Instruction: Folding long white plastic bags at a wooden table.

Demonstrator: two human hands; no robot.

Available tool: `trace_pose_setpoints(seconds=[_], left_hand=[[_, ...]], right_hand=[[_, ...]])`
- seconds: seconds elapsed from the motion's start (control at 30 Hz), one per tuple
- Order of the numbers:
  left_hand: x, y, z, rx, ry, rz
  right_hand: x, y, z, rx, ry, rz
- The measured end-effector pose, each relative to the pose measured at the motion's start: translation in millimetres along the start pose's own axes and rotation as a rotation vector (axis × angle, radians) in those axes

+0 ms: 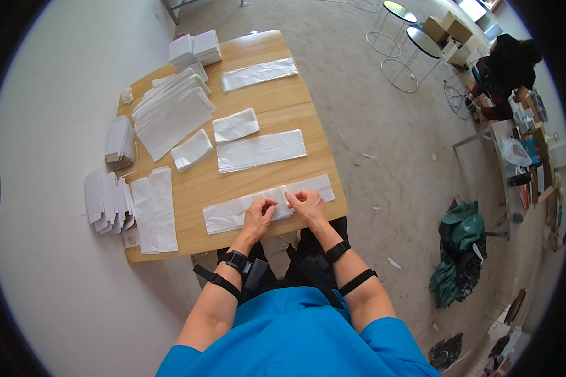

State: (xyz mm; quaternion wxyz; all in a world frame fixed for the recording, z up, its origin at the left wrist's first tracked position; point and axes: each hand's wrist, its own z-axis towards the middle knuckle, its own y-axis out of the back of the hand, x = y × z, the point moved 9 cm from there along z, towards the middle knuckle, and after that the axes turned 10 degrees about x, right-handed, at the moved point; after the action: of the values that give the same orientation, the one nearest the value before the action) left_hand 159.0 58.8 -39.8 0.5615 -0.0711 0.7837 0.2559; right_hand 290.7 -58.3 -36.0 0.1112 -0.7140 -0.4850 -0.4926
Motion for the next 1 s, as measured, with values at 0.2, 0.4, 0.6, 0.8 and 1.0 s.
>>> trace_pose_setpoints(seconds=[0.2, 0.4, 0.6, 0.8, 1.0], left_hand=[[-10.1, 1.0, 0.2, 0.036, 0.070, 0.000], [-7.4, -0.6, -1.5, 0.064, 0.132, -0.189], [1.5, -1.0, 1.7, 0.060, 0.099, -0.205], [0.6, -1.2, 1.2, 0.040, 0.117, -0.178], [4.3, 2.2, 2.5, 0.020, 0.117, -0.142]], right_hand=[[9.8, -9.7, -12.1, -0.037, 0.185, -0.218], [26.7, -22.1, -28.7, -0.169, 0.280, -0.302], [30.5, -26.5, -28.6, -0.171, 0.272, -0.283], [16.1, -26.0, -20.7, -0.082, 0.241, -0.181], [-3.7, -10.0, -25.5, 0.013, 0.023, -0.071]])
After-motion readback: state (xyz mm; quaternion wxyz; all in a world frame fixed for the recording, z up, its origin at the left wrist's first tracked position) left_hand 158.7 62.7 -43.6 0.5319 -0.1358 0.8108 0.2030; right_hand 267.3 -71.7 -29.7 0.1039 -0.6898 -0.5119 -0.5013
